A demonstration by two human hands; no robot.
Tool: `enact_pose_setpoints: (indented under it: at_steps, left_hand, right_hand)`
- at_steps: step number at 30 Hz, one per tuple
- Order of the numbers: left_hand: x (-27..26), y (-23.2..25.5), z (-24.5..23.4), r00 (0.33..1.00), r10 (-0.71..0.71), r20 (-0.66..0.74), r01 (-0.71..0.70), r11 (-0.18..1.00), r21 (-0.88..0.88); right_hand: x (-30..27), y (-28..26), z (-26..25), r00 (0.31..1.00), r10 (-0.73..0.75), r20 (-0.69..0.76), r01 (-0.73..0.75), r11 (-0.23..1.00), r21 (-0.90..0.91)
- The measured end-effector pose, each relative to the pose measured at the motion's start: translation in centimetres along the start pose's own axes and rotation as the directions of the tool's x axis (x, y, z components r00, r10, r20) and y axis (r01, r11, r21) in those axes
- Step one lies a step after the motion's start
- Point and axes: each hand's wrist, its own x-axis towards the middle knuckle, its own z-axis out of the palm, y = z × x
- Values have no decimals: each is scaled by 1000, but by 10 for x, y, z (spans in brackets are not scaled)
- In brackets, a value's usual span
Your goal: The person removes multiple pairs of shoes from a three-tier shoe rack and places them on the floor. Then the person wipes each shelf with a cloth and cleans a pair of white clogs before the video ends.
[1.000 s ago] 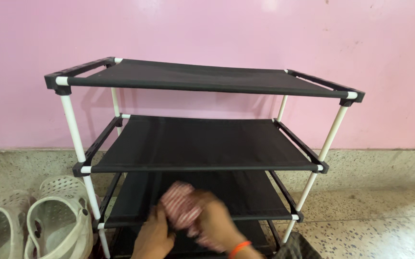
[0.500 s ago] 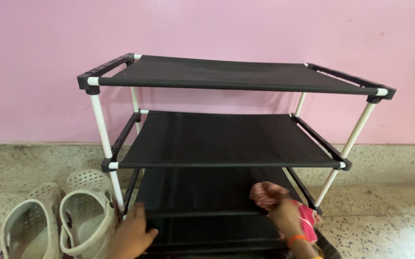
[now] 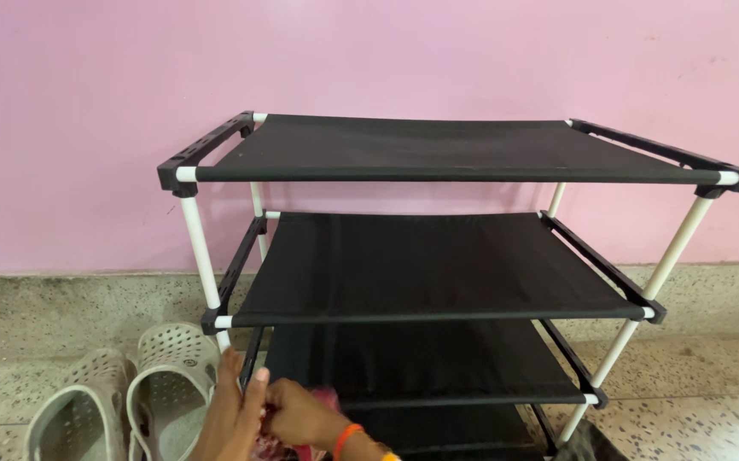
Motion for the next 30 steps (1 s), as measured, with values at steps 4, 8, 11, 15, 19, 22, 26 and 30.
enact_pose_setpoints:
  at_steps: [4, 8, 11, 15, 19, 22, 26, 30]
  left_hand:
    - [3, 19, -17, 1000, -25, 14, 27, 992, -120]
    - [18, 11, 8, 995, -85, 53, 79, 990, 119]
    - [21, -16, 53, 973, -75, 219, -6, 937, 349]
    - [31, -58, 97, 880, -200, 430, -133, 765, 630]
    - [4, -89, 129, 863, 504, -17, -292, 526, 798]
    - [8, -94, 133, 567, 805, -174, -304, 402, 864]
    - [11, -88, 133, 892, 450, -46, -204, 492, 846]
    - [20, -25, 133, 949, -205, 240, -69, 605, 793]
  right_hand:
    - [-11, -38, -58, 935, 201, -292, -131, 962, 241]
    - [-11, -20, -79, 876, 3, -483, -72, 990, -125]
    - [-17, 23, -61, 973, -155, -168, 40, 841, -540]
    - [-19, 94, -70, 952, -305, 10, 242, 735, -634]
    - [-43, 140, -143, 992, 125, 17, -112, 930, -349]
    - [-114, 158, -241, 992, 2, -124, -58, 892, -448]
    - [-188, 145, -342, 694, 557, -457, -472, 831, 295]
    - [-213, 75, -373, 630, 180, -756, -719, 505, -478]
